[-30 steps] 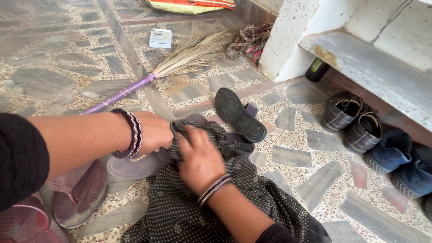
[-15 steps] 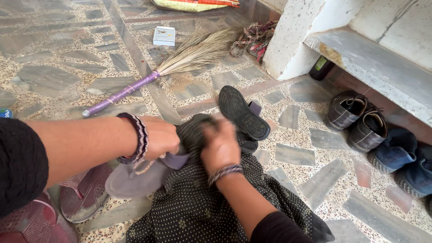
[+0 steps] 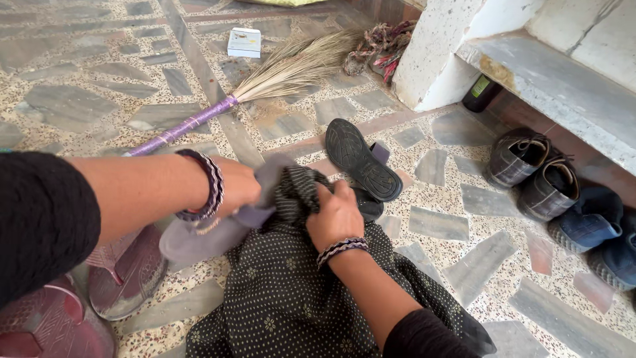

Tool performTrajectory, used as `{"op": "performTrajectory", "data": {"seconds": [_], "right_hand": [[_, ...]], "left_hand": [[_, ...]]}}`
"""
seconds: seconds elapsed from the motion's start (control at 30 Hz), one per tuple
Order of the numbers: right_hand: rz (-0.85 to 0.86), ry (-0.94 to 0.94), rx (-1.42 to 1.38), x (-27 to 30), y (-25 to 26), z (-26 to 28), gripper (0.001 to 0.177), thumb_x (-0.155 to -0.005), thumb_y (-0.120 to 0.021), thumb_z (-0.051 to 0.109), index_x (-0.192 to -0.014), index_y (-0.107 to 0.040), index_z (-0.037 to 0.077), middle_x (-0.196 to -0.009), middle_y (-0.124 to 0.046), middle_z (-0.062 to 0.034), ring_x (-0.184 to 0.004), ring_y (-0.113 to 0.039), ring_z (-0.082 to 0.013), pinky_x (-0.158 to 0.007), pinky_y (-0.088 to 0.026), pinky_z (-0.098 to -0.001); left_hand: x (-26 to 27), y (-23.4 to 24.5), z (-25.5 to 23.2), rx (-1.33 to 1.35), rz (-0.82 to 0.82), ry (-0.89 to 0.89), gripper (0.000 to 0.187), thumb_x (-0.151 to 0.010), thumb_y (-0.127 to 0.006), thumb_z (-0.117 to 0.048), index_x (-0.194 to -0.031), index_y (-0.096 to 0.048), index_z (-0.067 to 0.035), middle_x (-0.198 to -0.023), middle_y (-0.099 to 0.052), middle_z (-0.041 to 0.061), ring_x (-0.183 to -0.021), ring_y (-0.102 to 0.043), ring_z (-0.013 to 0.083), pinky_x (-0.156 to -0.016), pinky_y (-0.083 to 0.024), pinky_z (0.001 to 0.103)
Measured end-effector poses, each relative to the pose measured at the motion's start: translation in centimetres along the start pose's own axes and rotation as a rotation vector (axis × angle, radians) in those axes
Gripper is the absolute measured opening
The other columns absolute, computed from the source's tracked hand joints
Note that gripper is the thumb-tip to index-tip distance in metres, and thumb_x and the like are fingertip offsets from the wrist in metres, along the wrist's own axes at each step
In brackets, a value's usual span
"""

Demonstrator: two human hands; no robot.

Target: The person cleans a pair of white sneakers and two pairs of sandals using a dark patterned cloth. They wipe the sneakers and place them on a shelf, then wipe the sandals and place them on the same shelf.

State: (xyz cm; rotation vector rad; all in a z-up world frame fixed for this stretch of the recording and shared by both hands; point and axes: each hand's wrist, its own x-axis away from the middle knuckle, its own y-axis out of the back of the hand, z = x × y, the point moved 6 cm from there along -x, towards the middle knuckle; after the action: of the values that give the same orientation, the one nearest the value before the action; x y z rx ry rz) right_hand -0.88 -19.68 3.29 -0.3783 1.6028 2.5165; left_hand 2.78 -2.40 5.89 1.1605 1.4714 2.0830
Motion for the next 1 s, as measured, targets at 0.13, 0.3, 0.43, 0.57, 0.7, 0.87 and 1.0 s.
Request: {"op": "performTrajectory", "data": {"seconds": [0.13,0.3,0.43,0.57,0.7,0.87,1.0], "right_hand": [[0.002,0.106,-0.101,-0.7,-0.6,1.8,0.053,-0.079,-0.074,0.015,-0.131,-0.063,0.009,-0.128,-0.059,-0.0171,-0.124,-0.055,-0.0367,-0.102,-0.049,-0.0457],[0.069,0.14,-0.143,-1.0,-2.5,3.9,0.057,-0.078,-0.073,0.013,-0.135,-0.062,0.013,-0.137,-0.055,-0.0197,-0.127,-0.053,-0.0374,-0.102,-0.048,-0.0447],[0.084,0.187,-0.083,-1.1,-3.6,4.2,0.059,-0.076,-0.067,0.006,-0.134,-0.065,0.016,-0.14,-0.054,-0.0197,-0.127,-0.054,-0.0361,-0.103,-0.048,-0.0437],[0.083,0.112,-0.051,-1.8,-3.5,3.4,0.057,-0.076,-0.065,0.003,-0.131,-0.066,0.017,-0.135,-0.056,-0.019,-0.126,-0.054,-0.0361,-0.101,-0.049,-0.0445],[0.093,-0.066,-0.041,-2.0,-2.3,1.4,0.05,-0.076,-0.064,0.005,-0.125,-0.067,0.013,-0.127,-0.057,-0.0202,-0.122,-0.055,-0.0379,-0.098,-0.051,-0.0464],[-0.044,-0.284,-0.148,-1.1,0.5,-2.5,0.044,-0.074,-0.066,0.009,-0.117,-0.062,0.001,-0.122,-0.059,-0.0247,-0.109,-0.061,-0.0442,-0.089,-0.053,-0.0517],[0.062,-0.388,-0.105,0.6,1.4,-5.7,0.038,-0.077,-0.069,0.018,-0.112,-0.064,0.003,-0.113,-0.065,-0.0239,-0.105,-0.065,-0.043,-0.09,-0.053,-0.0521]], "left_hand": [[-2.1,-1.3,3.1,0.029,-0.022,0.084,0.032,-0.075,-0.072,-0.006,-0.106,-0.074,-0.013,-0.101,-0.073,0.017,-0.106,-0.068,0.037,-0.091,-0.055,0.048],[-4.0,-4.0,5.6,0.011,0.059,0.21,0.026,-0.078,-0.073,-0.013,-0.104,-0.075,-0.007,-0.102,-0.075,0.018,-0.107,-0.07,0.0357,-0.092,-0.056,0.045],[-3.9,-5.5,5.6,0.001,0.139,0.256,0.025,-0.077,-0.067,-0.006,-0.099,-0.079,-0.006,-0.102,-0.077,0.019,-0.104,-0.073,0.0357,-0.089,-0.058,0.043],[-2.6,-2.9,4.5,0.112,0.007,0.456,0.024,-0.08,-0.069,-0.009,-0.103,-0.075,-0.009,-0.107,-0.075,0.018,-0.105,-0.072,0.0359,-0.087,-0.059,0.044],[-4.2,1.6,1.5,0.112,-0.166,0.42,0.023,-0.081,-0.065,-0.01,-0.099,-0.079,-0.01,-0.105,-0.076,0.016,-0.105,-0.071,0.0335,-0.087,-0.059,0.045],[-9.7,5.5,-2.6,0.181,-0.436,0.198,0.028,-0.083,-0.063,-0.01,-0.11,-0.072,-0.011,-0.113,-0.071,0.011,-0.113,-0.066,0.0312,-0.092,-0.055,0.044],[-14.7,7.1,-5.9,0.155,-0.571,0.003,0.034,-0.089,-0.059,-0.011,-0.123,-0.064,-0.011,-0.12,-0.065,0.009,-0.123,-0.056,0.0279,-0.099,-0.05,0.042]]}}
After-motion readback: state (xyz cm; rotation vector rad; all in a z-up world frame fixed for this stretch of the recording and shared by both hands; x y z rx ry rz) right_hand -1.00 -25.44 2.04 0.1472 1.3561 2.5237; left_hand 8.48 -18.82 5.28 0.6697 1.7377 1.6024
